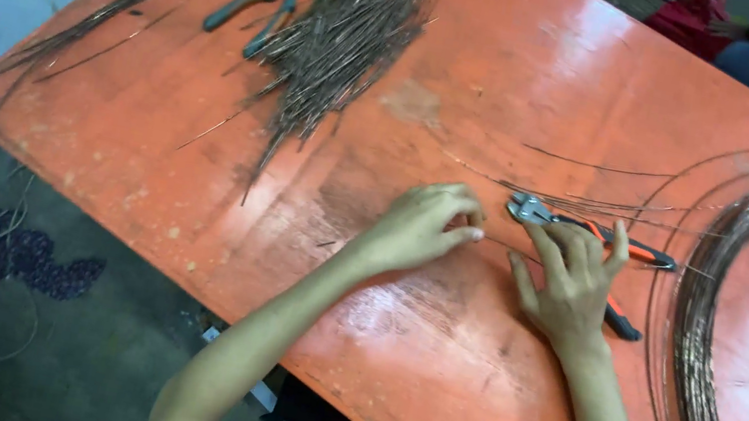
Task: Cutting copper wire segments from a coil and twisting them together into bundles using pliers.
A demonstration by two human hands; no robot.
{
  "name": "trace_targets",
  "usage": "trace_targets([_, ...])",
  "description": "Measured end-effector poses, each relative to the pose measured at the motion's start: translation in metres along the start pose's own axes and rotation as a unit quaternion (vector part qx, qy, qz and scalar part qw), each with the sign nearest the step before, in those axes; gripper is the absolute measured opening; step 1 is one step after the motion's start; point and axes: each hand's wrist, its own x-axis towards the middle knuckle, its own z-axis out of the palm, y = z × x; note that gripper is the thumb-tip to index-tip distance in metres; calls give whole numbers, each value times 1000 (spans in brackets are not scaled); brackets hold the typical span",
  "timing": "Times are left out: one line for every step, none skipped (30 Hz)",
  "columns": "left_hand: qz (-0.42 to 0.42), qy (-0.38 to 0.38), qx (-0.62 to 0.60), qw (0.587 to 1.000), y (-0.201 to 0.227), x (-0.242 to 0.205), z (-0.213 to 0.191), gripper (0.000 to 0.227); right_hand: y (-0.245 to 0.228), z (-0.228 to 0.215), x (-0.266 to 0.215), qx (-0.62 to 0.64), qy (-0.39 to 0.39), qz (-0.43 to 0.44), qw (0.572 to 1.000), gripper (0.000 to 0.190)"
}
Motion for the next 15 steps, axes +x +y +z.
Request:
trace_targets([-6,3,-1,1000,-5,-1,-1,10,2,2,2,5,-3,-3,1000,39])
trace_targets([-27,20,-3,999,-8,-2,1,10,3,1,0,10,-5,3,1000,43])
trace_targets([-48,36,-4,998,-11,-2,5,10,6,-1,-3,16,-7,9,1000,47])
trace_targets([-46,30,-8,998,-6,-5,3,10,6,-3,-2,12,-10,14,1000,47])
trace_targets([-66,39,-16,997,-1,-7,2,12,7,-5,-1,55,7,54,997,40])
trace_targets([-81,45,-23,995,5,-6,0,15,9,-8,0,94,27,96,991,33])
trace_targets([-75,35,-26,996,4,-4,0,15,11,-8,2,86,28,104,990,33])
trace_targets([-71,36,-21,997,5,-3,2,14,14,-10,2,111,41,130,984,31])
trace_targets([-67,36,-17,997,5,-2,4,14,17,-12,3,135,56,156,977,31])
trace_targets([-60,29,-21,998,4,1,5,14,17,-12,5,126,57,162,977,31])
trace_targets([-60,28,-22,998,3,4,6,13,17,-12,8,127,33,156,979,26])
trace_targets([-62,28,-22,997,1,7,6,12,17,-11,13,130,9,148,980,24])
trace_targets([-56,22,-25,998,5,10,5,12,19,-12,14,122,11,152,981,24])
trace_targets([-70,21,-26,997,9,10,3,12,20,-11,15,113,-10,152,982,25])
trace_targets([-85,20,-28,996,12,11,1,11,21,-10,16,104,-30,151,983,28])
